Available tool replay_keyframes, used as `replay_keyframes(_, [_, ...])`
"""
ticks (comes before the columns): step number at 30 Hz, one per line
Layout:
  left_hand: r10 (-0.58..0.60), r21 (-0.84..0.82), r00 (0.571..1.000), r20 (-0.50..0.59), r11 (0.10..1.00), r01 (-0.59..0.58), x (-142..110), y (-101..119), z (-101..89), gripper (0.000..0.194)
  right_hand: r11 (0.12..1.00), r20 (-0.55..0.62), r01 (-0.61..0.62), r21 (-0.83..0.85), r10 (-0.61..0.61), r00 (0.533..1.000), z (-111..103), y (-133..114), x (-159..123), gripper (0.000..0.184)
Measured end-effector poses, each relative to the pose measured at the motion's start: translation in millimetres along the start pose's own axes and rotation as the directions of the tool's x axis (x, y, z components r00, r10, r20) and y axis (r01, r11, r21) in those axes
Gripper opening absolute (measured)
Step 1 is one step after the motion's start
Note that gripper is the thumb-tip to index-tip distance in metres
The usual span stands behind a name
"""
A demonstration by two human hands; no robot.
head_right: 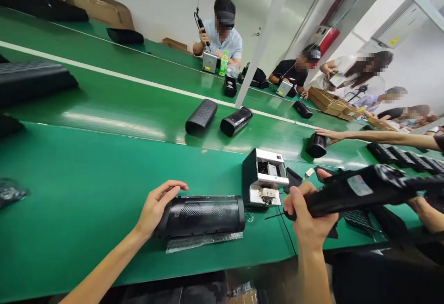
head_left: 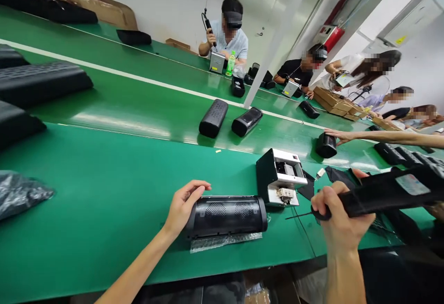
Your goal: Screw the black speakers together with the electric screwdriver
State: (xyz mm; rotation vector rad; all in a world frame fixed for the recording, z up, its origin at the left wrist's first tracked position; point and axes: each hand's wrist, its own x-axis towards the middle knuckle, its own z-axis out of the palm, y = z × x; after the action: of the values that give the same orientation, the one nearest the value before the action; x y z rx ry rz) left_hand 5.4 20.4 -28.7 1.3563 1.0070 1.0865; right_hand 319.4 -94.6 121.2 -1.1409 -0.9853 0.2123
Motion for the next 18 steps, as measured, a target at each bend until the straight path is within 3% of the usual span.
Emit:
replay_keyframes(5, [-0.013,-0.052,1.000,-0.002,0.999,0.013,-7,-13,-1.0,0.039,0.986,-0.091,0.162,-0.027,-0.164,0.982,5,7,18,0.065])
replay_keyframes(11, [-0.013,-0.085,1.000,-0.002,0.996,0.013,-12,-24,-2.9,0.047,0.998,-0.072,0.052,-0.026,-0.054,0.996,4,41,34,0.058])
replay_keyframes(14, [-0.009,-0.107,1.000,0.011,0.994,0.011,-12,-25,-3.3,0.050,0.999,-0.022,-0.039,-0.021,0.038,0.999,1,28,21,0.057])
replay_keyframes(18, [-0.007,-0.127,1.000,0.029,0.992,0.010,-12,-23,-0.6,0.050,0.993,-0.021,-0.112,0.023,0.113,0.993,-1,-15,-23,0.055])
